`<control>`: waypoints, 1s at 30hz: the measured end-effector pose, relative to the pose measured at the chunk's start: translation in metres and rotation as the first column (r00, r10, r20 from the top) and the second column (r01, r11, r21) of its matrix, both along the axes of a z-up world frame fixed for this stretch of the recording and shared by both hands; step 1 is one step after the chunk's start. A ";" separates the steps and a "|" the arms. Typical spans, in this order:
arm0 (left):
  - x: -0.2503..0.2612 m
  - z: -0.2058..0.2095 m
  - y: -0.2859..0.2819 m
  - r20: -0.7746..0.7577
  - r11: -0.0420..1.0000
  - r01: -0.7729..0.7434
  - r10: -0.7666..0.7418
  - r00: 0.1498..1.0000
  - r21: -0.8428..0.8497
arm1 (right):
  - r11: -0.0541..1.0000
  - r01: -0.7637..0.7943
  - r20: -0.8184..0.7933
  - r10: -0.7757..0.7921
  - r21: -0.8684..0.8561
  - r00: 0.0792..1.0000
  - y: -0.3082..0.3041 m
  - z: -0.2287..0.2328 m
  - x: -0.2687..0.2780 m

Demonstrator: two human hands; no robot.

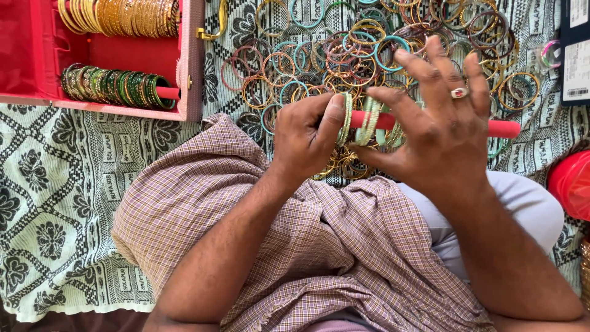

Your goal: The person sits with a pile of bangles on a patterned cloth and threads them one at a time onto a red rod held in one hand, building a stacked bundle. A red jewelry box with rods holding other bangle sets sits nearby, and the person occasionally reaches into the pile to select the next bangle.

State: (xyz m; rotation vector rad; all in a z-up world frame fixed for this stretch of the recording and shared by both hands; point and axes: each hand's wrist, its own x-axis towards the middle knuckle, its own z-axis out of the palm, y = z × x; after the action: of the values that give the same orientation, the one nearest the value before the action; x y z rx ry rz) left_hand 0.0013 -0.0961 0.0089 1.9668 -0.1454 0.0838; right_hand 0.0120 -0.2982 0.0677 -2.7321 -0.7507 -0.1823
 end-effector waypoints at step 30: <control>0.024 -0.040 0.014 -0.039 0.998 0.036 -0.038 0.999 -0.050 | 0.801 0.163 -0.058 -0.159 0.576 0.986 -0.115 -0.079 0.023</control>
State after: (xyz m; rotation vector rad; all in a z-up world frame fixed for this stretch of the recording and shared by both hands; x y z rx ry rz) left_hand 0.0248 -0.0818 -0.0316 1.9148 -0.1515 0.0236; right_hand 0.0353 -0.4127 -0.0111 -2.1965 -0.3685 -0.3730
